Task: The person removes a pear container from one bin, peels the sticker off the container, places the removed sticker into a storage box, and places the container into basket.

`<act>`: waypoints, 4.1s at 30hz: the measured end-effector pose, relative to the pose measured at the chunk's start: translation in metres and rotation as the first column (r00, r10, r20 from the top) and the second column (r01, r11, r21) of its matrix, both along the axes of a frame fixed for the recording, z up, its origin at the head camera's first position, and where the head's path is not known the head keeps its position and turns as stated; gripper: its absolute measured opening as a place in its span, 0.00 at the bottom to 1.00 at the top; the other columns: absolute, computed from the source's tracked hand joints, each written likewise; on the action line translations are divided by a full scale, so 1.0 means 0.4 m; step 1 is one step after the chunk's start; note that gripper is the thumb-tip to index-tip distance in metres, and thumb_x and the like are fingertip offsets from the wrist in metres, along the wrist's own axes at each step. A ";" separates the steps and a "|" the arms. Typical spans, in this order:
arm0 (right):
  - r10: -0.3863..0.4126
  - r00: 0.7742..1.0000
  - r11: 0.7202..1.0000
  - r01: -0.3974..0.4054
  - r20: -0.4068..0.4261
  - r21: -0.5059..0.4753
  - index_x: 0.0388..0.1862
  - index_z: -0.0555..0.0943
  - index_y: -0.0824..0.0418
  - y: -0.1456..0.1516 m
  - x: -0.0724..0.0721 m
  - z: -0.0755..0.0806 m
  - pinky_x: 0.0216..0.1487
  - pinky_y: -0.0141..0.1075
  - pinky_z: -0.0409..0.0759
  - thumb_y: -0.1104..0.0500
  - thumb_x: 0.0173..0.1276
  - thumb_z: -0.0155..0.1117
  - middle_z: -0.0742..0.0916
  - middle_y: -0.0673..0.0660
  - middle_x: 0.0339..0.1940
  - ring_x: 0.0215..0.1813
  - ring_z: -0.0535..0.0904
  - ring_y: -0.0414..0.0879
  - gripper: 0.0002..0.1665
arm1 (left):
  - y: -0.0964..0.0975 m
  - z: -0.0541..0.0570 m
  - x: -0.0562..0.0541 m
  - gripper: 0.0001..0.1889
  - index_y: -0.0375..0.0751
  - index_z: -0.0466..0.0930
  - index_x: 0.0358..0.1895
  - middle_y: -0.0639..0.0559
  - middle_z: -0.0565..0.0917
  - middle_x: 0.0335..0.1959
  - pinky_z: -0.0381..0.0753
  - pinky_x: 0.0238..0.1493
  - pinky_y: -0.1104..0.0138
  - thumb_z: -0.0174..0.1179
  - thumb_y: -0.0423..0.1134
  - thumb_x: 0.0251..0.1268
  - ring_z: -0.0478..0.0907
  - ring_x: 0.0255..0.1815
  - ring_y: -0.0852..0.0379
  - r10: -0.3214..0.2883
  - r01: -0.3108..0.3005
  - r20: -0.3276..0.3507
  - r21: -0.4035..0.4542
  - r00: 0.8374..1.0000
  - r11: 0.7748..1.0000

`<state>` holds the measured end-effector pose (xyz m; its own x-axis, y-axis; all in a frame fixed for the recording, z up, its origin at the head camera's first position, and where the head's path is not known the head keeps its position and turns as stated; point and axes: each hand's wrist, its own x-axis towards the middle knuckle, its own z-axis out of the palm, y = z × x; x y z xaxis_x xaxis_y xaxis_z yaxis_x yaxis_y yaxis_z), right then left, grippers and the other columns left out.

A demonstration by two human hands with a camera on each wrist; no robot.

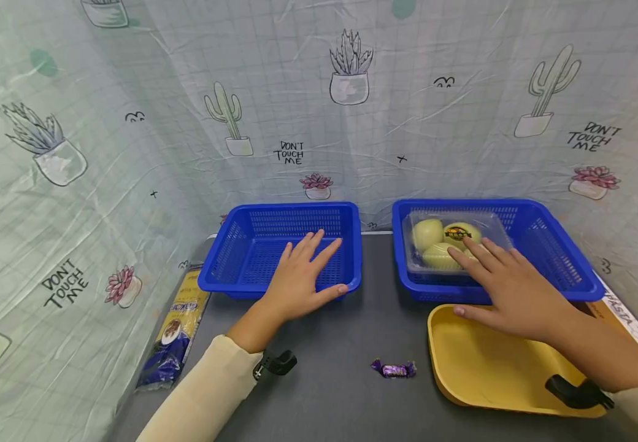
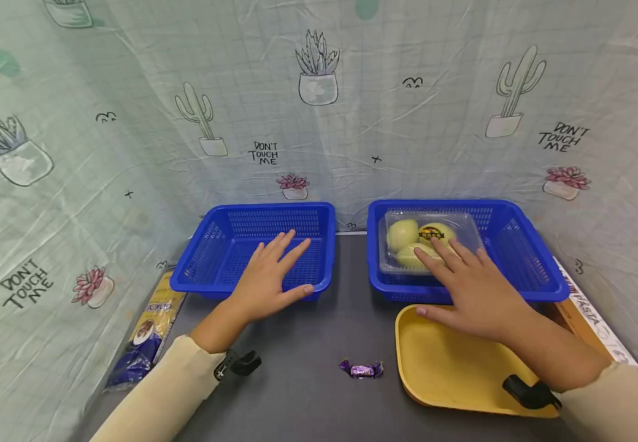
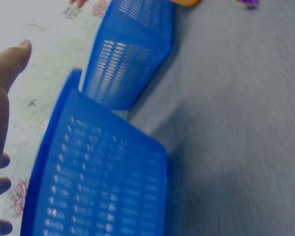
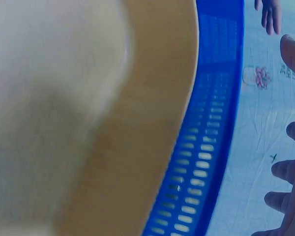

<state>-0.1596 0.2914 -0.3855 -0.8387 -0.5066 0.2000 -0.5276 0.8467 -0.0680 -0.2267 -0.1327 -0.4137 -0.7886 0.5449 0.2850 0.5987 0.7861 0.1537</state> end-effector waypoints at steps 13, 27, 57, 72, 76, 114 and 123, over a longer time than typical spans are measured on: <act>0.015 0.998 0.995 -0.009 0.063 -0.100 0.90 0.55 0.46 0.052 -0.063 0.035 0.76 0.72 0.57 0.37 0.68 0.76 0.62 0.66 0.87 0.82 0.58 0.74 0.60 | 0.100 0.010 -0.012 0.38 0.58 0.56 0.87 0.43 0.60 0.86 0.58 0.78 0.35 0.52 0.63 0.80 0.55 0.86 0.40 -0.014 0.011 0.013 0.214 1.000 0.977; -0.025 0.988 0.989 0.047 0.155 -0.143 0.90 0.54 0.51 0.117 -0.158 0.060 0.74 0.76 0.55 0.40 0.70 0.74 0.62 0.70 0.86 0.82 0.57 0.76 0.59 | 0.228 -0.011 -0.019 0.33 0.49 0.66 0.83 0.39 0.65 0.83 0.66 0.76 0.40 0.53 0.56 0.81 0.62 0.82 0.39 -0.106 0.094 0.016 0.352 0.994 0.931; -0.103 0.982 0.992 0.114 0.161 -0.059 0.84 0.62 0.67 0.271 -0.359 0.045 0.71 0.76 0.58 0.41 0.75 0.67 0.68 0.80 0.78 0.75 0.62 0.81 0.50 | 0.433 -0.144 0.021 0.33 0.53 0.58 0.86 0.50 0.67 0.82 0.69 0.76 0.50 0.53 0.53 0.85 0.69 0.79 0.49 -0.035 -0.246 0.429 0.581 0.903 0.776; -0.132 0.980 0.991 0.133 0.151 0.005 0.77 0.70 0.71 0.321 -0.427 -0.011 0.70 0.76 0.60 0.40 0.74 0.67 0.72 0.83 0.73 0.72 0.66 0.81 0.46 | 0.449 -0.153 0.020 0.34 0.60 0.55 0.87 0.55 0.67 0.82 0.68 0.77 0.50 0.51 0.58 0.85 0.68 0.79 0.51 -0.090 -0.270 0.477 0.631 0.874 0.727; -0.165 0.961 0.980 0.185 0.221 -0.073 0.75 0.71 0.72 0.326 -0.429 -0.041 0.66 0.75 0.67 0.40 0.79 0.63 0.76 0.81 0.69 0.67 0.72 0.78 0.43 | 0.452 -0.151 0.018 0.34 0.61 0.56 0.86 0.51 0.69 0.81 0.69 0.77 0.51 0.52 0.58 0.84 0.69 0.79 0.51 -0.098 -0.275 0.489 0.633 0.867 0.723; 0.307 0.515 0.705 0.441 0.800 -0.555 0.86 0.17 0.47 0.312 -0.433 -0.137 0.63 0.86 0.29 0.51 0.89 0.46 0.16 0.62 0.81 0.79 0.12 0.76 0.53 | 0.458 -0.181 0.013 0.33 0.62 0.53 0.87 0.47 0.69 0.81 0.72 0.73 0.46 0.46 0.59 0.85 0.71 0.76 0.47 -0.083 -0.262 0.462 0.632 0.883 0.729; 0.307 0.533 0.669 0.469 0.788 -0.577 0.90 0.30 0.40 0.323 -0.435 -0.128 0.60 0.87 0.23 0.56 0.86 0.52 0.19 0.58 0.83 0.80 0.12 0.73 0.51 | 0.457 -0.174 0.013 0.33 0.60 0.54 0.86 0.44 0.70 0.79 0.72 0.73 0.47 0.47 0.59 0.85 0.71 0.76 0.46 -0.078 -0.266 0.460 0.634 0.884 0.726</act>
